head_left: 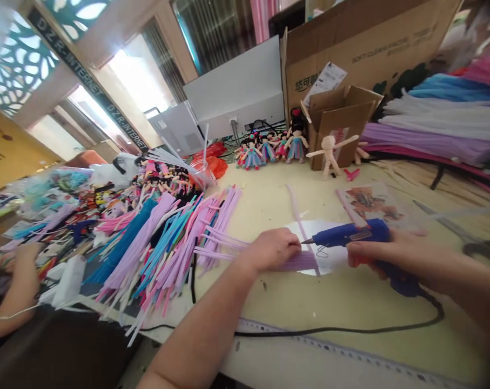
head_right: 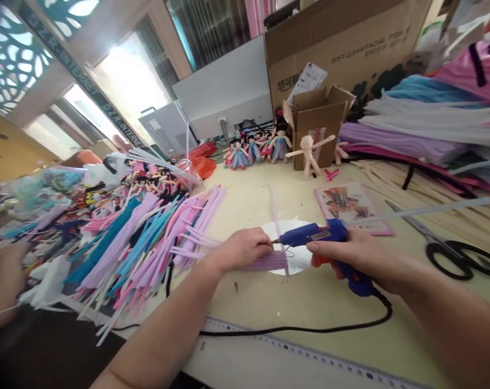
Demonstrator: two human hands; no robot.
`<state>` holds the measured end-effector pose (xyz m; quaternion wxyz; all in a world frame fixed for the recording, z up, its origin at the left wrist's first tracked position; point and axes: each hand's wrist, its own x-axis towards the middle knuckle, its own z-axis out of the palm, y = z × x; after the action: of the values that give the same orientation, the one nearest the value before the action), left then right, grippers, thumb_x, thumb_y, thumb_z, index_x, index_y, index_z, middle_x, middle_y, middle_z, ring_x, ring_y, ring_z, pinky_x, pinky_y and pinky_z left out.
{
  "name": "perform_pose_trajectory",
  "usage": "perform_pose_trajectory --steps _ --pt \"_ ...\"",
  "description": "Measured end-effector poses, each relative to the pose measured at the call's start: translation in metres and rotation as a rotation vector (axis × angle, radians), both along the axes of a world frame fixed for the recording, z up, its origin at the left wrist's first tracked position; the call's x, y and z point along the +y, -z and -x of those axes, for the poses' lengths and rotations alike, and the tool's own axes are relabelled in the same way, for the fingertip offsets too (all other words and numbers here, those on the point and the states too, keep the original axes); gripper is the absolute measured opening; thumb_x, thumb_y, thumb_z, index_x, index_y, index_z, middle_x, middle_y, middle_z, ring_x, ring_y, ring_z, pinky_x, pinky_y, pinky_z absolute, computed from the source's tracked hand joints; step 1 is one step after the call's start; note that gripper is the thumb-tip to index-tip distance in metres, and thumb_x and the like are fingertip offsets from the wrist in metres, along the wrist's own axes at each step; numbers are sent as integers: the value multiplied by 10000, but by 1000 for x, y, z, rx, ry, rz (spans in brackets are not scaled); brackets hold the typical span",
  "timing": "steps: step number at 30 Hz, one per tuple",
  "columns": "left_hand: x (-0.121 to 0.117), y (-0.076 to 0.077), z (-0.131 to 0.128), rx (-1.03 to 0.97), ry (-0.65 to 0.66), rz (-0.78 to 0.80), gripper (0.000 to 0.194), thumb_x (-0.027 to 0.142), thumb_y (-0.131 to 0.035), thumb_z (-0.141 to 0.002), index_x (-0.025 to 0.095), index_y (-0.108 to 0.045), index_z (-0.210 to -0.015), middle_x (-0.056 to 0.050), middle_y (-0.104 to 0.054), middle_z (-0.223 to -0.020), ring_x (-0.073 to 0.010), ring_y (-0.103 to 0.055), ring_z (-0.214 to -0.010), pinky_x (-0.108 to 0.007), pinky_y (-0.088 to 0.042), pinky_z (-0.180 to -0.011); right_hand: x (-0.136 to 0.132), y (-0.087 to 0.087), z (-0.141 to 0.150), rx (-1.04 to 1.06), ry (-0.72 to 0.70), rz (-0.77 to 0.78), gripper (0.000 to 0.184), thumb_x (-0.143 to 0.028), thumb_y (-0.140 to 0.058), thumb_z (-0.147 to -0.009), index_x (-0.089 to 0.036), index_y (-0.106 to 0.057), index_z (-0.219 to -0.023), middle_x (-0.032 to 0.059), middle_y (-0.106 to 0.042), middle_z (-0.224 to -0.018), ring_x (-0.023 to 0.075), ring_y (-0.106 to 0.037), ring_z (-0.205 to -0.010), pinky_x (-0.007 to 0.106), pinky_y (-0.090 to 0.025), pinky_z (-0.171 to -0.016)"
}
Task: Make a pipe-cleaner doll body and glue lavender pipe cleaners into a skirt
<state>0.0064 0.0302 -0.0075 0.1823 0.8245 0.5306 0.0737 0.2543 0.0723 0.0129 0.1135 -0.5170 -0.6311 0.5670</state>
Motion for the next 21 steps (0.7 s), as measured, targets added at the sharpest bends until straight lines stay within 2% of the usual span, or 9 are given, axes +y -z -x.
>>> perform_pose_trajectory --steps 4,8,10,12,15,18,21 --pt "-4 -26 40 2 -151 -53 235 258 -496 -902 192 -714 -964 -37 -703 -1017 -161 -627 -941 -262 -462 -864 -3 3 5 144 99 35 353 -446 -621 -815 -211 -714 -568 56 -568 -510 109 -487 -460 229 -316 -413" --pt "-1 -52 107 189 -486 -118 254 277 -492 -898 202 -723 -976 -34 -715 -1054 -177 -622 -992 -264 -450 -878 -6 2 7 210 135 48 399 -466 -591 -831 -199 -704 -558 68 -591 -553 103 -486 -464 234 -317 -427" --pt "3 -59 138 299 -637 -113 271 311 -492 -893 204 -733 -952 -41 -726 -993 -185 -636 -926 -263 -456 -820 -6 1 5 233 135 56 391 -471 -612 -817 -188 -698 -561 93 -632 -612 115 -509 -484 247 -346 -442" --pt "7 -62 161 349 -690 -102 263 305 -509 -871 194 -744 -917 -52 -731 -934 -191 -640 -872 -261 -453 -780 -4 0 3 266 125 95 345 -454 -647 -799 -188 -707 -586 107 -669 -685 127 -539 -520 256 -390 -478" --pt "12 -60 180 404 -716 -80 222 263 -550 -823 195 -750 -891 -59 -732 -954 -197 -641 -875 -258 -446 -765 -1 1 1 295 138 149 264 -421 -684 -775 -198 -722 -638 105 -694 -752 128 -558 -560 250 -418 -513" --pt "17 -56 183 436 -697 -51 195 261 -574 -798 208 -750 -862 -58 -732 -942 -207 -643 -893 -267 -446 -774 2 7 3 268 179 129 275 -414 -700 -753 -184 -693 -601 105 -687 -702 116 -528 -521 249 -395 -477" --pt "26 -51 178 452 -676 -30 169 256 -588 -779 214 -748 -815 -60 -728 -912 -212 -646 -902 -271 -449 -790 5 13 3 278 144 94 356 -481 -647 -795 -182 -682 -606 108 -694 -728 125 -538 -536 251 -400 -481"
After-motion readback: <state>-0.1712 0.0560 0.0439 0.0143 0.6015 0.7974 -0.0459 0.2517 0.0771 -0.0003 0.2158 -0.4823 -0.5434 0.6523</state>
